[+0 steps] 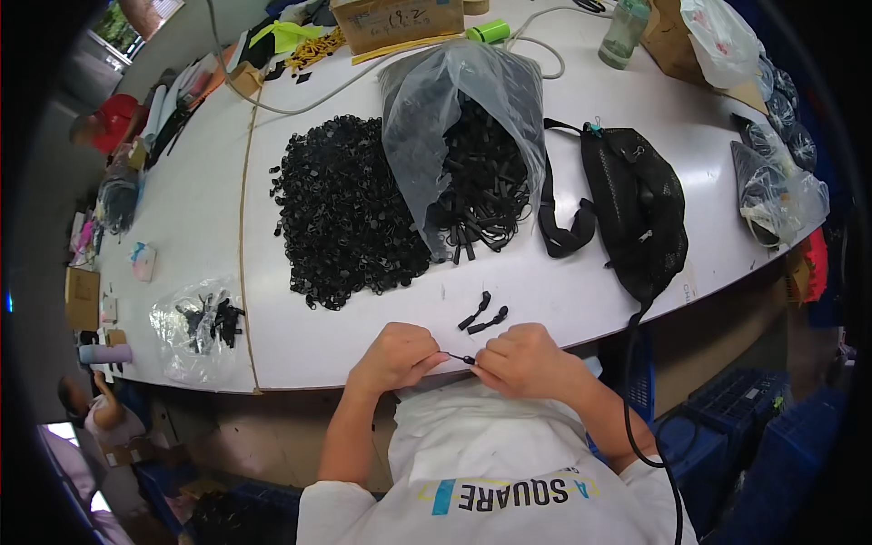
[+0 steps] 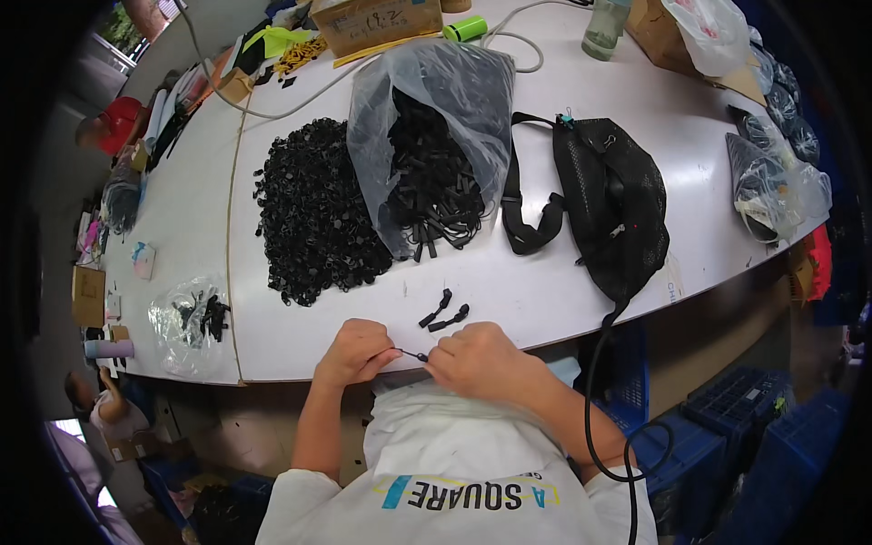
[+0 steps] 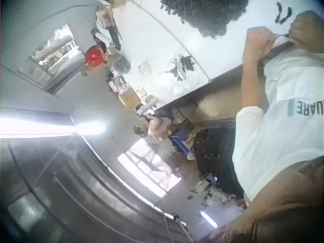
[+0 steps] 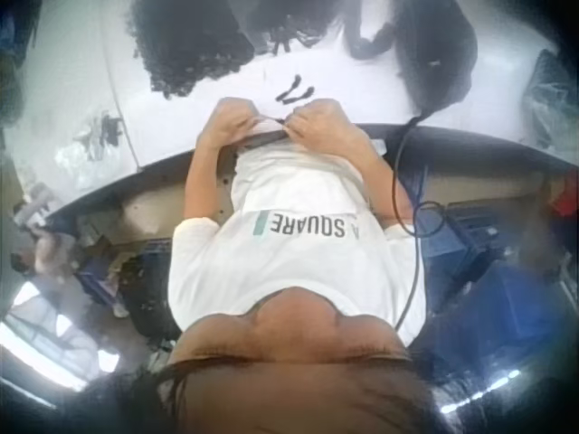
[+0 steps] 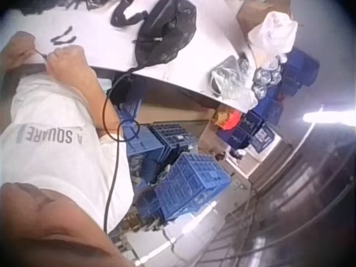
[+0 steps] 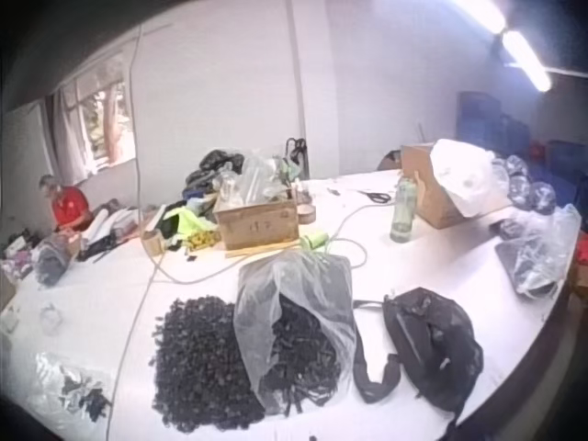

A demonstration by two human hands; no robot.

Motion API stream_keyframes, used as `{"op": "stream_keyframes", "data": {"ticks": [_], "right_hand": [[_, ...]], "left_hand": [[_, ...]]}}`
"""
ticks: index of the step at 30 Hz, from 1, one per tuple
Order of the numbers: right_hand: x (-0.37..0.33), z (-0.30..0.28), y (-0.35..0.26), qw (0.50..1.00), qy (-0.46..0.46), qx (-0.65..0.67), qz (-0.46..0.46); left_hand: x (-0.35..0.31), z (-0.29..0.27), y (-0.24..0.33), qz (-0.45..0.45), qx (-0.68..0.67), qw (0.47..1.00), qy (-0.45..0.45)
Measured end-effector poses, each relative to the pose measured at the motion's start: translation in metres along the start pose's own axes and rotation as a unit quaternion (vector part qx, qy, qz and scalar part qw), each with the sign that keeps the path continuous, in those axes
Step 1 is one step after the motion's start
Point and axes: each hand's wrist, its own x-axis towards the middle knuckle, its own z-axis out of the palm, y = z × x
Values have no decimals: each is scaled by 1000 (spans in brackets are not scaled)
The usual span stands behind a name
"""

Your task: The person sits on the floor and repeatedly picks up small black plastic cable ties and metal rings. They insert the ring into the tie and place the assembled unit on the floor. The person continues this repetitive assembly process throughout the clip.

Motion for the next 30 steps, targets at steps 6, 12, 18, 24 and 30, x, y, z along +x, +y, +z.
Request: {"op": "stream_keyframes", "data": {"ticks": [6,12,18,24,30], "right_hand": [[1,-11,18,994,-60,-43,76],[56,-26,58,961,-39,-97,256],[89,-5,89,945,-110,-158,265],[83,-13,89,949,-3,-81,304],[67,-39,71,831,124,409,355]], "left_hand": [[9,1,5,-112,102,986,63],[16,-6,-8,-306,342,868,191],[18,-2,-21,-344,355,852,172],[13,-5,-20,-347,326,859,188],[15,-6,-14,-375,324,844,204]]}}
